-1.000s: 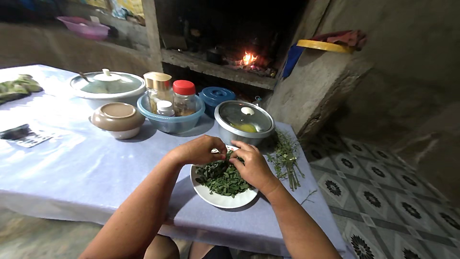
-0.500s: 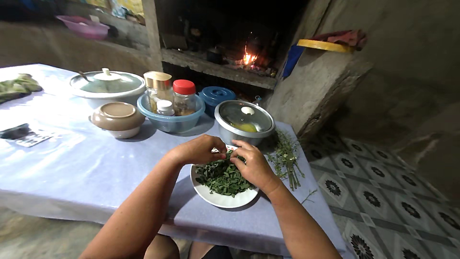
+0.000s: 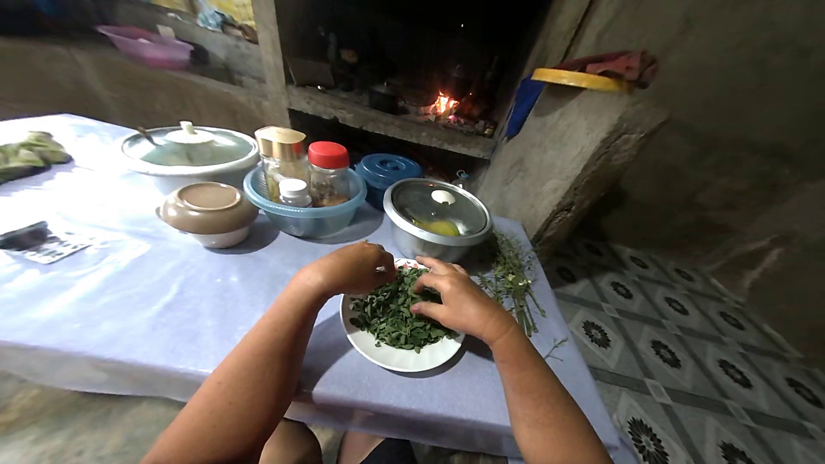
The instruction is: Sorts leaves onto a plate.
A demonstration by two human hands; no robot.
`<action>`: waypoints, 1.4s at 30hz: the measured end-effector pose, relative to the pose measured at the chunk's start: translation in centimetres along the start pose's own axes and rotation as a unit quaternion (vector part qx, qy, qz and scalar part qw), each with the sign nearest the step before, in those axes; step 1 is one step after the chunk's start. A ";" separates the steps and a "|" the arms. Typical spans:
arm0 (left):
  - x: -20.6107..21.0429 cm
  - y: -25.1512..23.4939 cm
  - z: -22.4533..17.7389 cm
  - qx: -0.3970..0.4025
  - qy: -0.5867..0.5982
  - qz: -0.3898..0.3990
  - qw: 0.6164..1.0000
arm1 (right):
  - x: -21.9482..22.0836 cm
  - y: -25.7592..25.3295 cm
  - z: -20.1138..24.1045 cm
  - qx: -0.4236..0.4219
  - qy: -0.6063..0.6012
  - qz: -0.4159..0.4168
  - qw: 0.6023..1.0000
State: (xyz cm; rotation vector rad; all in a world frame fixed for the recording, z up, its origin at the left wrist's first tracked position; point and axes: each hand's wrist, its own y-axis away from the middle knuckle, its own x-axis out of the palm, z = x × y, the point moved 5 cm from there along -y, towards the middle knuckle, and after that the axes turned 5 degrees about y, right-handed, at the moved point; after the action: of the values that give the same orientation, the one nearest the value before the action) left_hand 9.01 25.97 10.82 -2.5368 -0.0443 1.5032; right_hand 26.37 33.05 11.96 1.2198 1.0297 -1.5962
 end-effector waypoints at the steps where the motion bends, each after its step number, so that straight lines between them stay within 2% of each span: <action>1: 0.1 0.0 0.1 -0.004 -0.005 0.001 1.000 | 0.1 0.1 0.2 -0.005 -0.001 0.013 1.000; 4: 0.1 -0.1 0.4 -0.024 -0.014 0.005 1.000 | -0.2 0.5 1.0 -0.009 0.032 0.043 0.999; 8: 0.2 -0.1 0.5 -0.054 -0.022 0.014 0.998 | 0.4 1.1 1.6 -0.005 0.094 0.137 0.986; 11: 0.2 0.0 0.4 -0.060 -0.027 0.018 0.998 | 0.9 1.0 1.9 -0.012 0.104 0.164 0.981; 14: 0.1 0.0 0.4 -0.042 -0.020 0.001 0.999 | 0.3 0.8 1.7 0.001 0.096 0.125 0.987; 17: -0.2 0.1 -0.2 0.007 0.001 -0.016 1.000 | -1.0 0.8 1.0 0.024 0.051 0.045 0.997; 22: -0.5 0.4 -1.7 0.095 0.106 -0.034 0.989 | -2.4 1.0 0.3 0.040 0.001 -0.065 0.997; 29: 0.1 -0.1 -3.0 0.142 0.140 -0.053 0.978 | -1.9 0.6 0.3 0.057 -0.020 -0.085 0.995; 42: 0.1 -0.2 -2.7 0.146 0.124 -0.076 0.979 | -1.4 0.4 0.0 0.042 -0.044 -0.107 0.992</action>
State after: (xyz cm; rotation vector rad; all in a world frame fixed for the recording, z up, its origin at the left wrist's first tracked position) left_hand 11.39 25.75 11.99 -2.4003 0.0176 1.0428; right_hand 27.00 33.09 13.31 1.1119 1.0747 -1.8597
